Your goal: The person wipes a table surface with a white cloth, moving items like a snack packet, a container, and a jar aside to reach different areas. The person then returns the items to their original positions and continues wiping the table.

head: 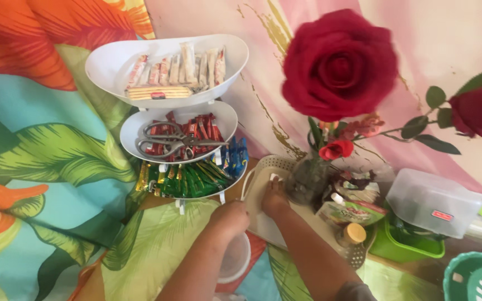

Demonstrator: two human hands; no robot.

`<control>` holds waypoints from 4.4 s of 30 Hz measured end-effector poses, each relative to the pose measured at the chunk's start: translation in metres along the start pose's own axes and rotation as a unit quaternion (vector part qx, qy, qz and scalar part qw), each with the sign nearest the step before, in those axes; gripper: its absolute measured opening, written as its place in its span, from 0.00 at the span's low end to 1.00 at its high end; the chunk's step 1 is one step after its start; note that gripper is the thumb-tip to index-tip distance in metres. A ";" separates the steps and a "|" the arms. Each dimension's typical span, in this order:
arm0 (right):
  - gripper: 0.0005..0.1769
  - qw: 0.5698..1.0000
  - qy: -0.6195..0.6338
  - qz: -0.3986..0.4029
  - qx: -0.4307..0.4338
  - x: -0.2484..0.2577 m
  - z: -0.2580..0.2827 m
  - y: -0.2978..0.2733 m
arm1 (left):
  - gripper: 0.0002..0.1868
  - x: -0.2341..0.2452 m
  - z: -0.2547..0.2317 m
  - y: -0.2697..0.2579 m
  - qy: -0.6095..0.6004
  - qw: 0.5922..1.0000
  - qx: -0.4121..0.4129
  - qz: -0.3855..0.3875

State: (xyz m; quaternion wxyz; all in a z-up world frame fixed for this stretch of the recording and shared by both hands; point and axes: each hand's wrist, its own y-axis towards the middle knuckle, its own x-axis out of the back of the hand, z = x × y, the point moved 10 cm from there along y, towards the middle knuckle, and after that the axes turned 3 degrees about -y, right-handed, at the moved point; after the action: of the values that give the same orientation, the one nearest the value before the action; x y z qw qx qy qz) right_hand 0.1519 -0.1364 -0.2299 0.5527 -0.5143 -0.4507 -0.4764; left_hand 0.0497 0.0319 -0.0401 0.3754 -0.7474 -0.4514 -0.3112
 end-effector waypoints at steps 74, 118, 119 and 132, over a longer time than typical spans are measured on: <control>0.25 0.992 0.067 -0.098 -0.042 0.041 -0.010 -0.048 | 0.12 0.008 -0.003 -0.006 -0.041 0.997 -0.039 -0.050; 0.15 0.907 0.306 0.067 0.280 0.057 0.078 -0.120 | 0.19 0.033 -0.015 -0.014 -0.102 0.983 -0.075 -0.129; 0.16 0.909 0.305 0.065 0.277 0.059 0.076 -0.121 | 0.18 0.035 -0.012 -0.016 -0.122 0.983 -0.072 -0.121; 0.12 0.707 0.692 0.135 0.046 0.092 -0.008 -0.174 | 0.10 0.047 0.042 -0.186 -0.332 0.892 -0.029 -0.304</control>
State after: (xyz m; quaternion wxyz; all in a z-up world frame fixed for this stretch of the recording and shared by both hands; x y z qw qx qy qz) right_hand -0.0071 -0.1530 -0.1154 0.7909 -0.0692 0.1109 -0.5979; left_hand -0.0948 0.1454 0.0277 0.0682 -0.6440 -0.7457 -0.1567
